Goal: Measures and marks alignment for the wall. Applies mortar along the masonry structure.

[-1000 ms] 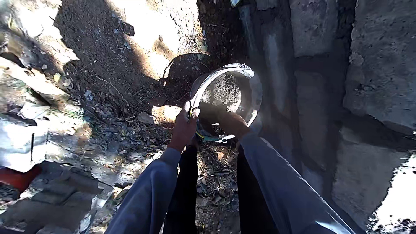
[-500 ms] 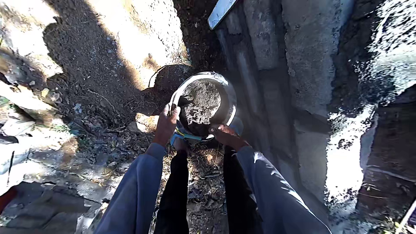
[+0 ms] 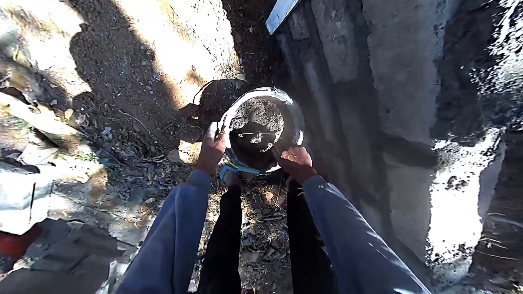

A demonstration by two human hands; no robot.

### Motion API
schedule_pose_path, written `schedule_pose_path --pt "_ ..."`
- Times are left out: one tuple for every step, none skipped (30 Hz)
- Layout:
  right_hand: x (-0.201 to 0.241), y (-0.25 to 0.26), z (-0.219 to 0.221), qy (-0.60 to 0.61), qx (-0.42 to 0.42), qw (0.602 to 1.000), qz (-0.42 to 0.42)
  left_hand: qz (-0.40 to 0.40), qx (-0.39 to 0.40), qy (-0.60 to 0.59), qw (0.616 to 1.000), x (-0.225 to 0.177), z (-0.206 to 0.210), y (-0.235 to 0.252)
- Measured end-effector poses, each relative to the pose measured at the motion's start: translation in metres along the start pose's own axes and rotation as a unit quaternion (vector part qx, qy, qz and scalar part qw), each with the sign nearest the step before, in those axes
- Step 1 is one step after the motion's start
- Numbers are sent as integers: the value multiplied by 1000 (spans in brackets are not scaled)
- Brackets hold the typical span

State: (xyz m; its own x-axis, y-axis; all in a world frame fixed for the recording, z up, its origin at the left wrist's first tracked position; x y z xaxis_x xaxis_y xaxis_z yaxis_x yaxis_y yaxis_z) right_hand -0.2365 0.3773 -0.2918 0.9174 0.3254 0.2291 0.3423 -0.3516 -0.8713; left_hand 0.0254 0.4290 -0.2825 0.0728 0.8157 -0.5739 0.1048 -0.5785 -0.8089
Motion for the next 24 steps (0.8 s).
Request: schedule_pose_path --pt "-1 -1 0 -2 -26 1000 2 15 -2 12 1000 3 2 0" --pt "-1 -5 -5 8 -44 999 21 18 2 18 1000 6 4 -1" --pt "1 -12 -15 24 -49 997 54 20 -1 19 1000 7 7 -2" --pt "2 -17 -23 37 -50 994 93 24 -4 22 999 7 10 -1" --pt "0 -15 -27 46 -37 989 134 26 -4 24 999 6 13 -1" --pt "-4 -7 -26 52 -5 985 165 18 3 25 1000 5 16 -2" --pt "-8 6 -22 54 42 981 179 7 9 27 1000 4 20 -3" --pt "-10 20 -15 57 85 980 171 5 11 28 1000 4 23 -4" --pt "-9 33 -7 48 122 980 149 6 12 25 1000 5 26 -4" --pt "-5 45 2 37 145 982 119 10 7 19 1000 7 28 -5" --pt "1 53 12 28 155 984 86 10 4 9 1000 10 30 -5" --pt "6 57 21 33 147 987 56 12 0 1 1000 10 31 -5" --pt "13 57 27 50 146 987 45 8 0 -2 1000 9 31 -5" --pt "20 55 31 66 142 987 39 5 5 5 1000 8 28 -4" --pt "23 53 33 75 140 987 38 7 10 12 1000 6 23 -4" --pt "24 51 31 85 137 986 38 13 17 16 1000 4 19 -2" --pt "23 49 27 86 137 986 34 21 21 17 999 2 16 -1" --pt "22 45 21 86 139 986 29 30 19 19 999 2 14 0" --pt "21 39 17 88 133 987 22 32 20 22 999 3 12 1" --pt "20 36 14 88 120 989 14 34 15 22 999 5 8 4" --pt "19 34 12 85 105 991 2 36 6 18 999 7 5 8" --pt "18 33 12 78 87 993 -9 36 -3 6 999 9 3 14" --pt "18 30 12 72 70 995 -15 35 -11 -2 999 12 2 18" --pt "20 26 9 68 53 996 -14 33 -17 -9 999 13 0 20"
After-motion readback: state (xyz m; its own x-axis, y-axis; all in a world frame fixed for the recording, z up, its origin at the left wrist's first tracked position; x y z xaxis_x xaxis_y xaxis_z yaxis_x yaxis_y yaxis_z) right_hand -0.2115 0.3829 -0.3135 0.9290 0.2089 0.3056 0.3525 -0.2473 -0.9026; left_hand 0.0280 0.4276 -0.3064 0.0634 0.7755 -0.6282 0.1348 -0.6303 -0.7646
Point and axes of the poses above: each hand's wrist, its own y-axis towards the middle knuckle, its own z-axis out of the palm, x = y × z, the point moved 2 cm from there along y, towards the middle knuckle, and after that the axes turned 9 degrees about x, right-handed, at the moved point
